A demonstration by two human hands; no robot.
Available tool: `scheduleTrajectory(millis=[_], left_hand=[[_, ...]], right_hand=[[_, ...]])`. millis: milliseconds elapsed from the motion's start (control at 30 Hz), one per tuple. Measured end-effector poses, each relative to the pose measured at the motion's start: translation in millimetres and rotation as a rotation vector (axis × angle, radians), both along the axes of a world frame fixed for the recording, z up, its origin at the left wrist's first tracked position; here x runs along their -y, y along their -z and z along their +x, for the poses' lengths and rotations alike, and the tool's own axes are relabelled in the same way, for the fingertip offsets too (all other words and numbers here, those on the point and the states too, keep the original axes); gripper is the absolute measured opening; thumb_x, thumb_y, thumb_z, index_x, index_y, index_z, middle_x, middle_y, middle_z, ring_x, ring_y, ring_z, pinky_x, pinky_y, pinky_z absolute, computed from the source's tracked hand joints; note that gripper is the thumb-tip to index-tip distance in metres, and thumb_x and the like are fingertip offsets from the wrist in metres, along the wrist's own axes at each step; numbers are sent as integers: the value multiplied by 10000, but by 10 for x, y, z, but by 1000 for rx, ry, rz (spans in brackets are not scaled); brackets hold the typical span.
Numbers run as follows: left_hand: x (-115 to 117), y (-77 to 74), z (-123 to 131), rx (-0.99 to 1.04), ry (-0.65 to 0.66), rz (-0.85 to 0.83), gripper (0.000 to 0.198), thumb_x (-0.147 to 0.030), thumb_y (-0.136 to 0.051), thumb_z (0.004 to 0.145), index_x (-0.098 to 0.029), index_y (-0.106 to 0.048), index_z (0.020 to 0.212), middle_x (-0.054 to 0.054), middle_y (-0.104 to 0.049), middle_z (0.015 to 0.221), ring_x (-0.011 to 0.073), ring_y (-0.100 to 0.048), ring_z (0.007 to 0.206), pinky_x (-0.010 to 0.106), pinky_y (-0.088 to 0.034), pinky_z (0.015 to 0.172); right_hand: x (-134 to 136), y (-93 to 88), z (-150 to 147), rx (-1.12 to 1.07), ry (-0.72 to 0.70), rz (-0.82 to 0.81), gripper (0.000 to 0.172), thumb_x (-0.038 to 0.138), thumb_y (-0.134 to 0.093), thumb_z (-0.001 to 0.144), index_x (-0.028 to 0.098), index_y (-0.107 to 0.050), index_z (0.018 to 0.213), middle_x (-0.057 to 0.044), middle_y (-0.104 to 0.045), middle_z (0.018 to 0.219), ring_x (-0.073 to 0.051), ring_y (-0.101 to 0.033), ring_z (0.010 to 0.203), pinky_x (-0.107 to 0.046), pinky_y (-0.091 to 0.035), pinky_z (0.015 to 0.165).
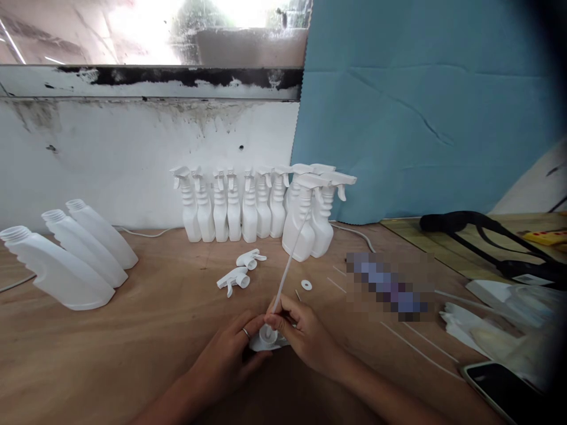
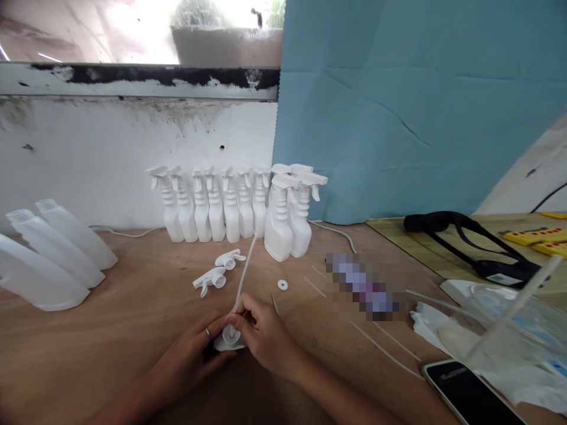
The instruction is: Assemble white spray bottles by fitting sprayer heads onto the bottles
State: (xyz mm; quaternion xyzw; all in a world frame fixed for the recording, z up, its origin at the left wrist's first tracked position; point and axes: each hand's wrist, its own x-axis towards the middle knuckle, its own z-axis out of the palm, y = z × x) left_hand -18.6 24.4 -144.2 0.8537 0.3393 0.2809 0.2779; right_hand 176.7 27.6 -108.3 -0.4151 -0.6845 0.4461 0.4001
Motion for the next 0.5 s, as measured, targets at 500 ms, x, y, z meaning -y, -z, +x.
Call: scheduleTrajectory(millis=[500], left_hand=[[37, -4, 24, 19, 9, -97, 406, -224, -586, 923, -272, -498, 1316, 44, -586, 1259, 183, -585, 1125, 295, -470, 1004]], right_hand=[[39, 3, -33, 198, -44, 241, 240, 223, -488, 913, 227, -389, 694, 25, -470, 700, -142, -442, 651, -273, -351, 612]])
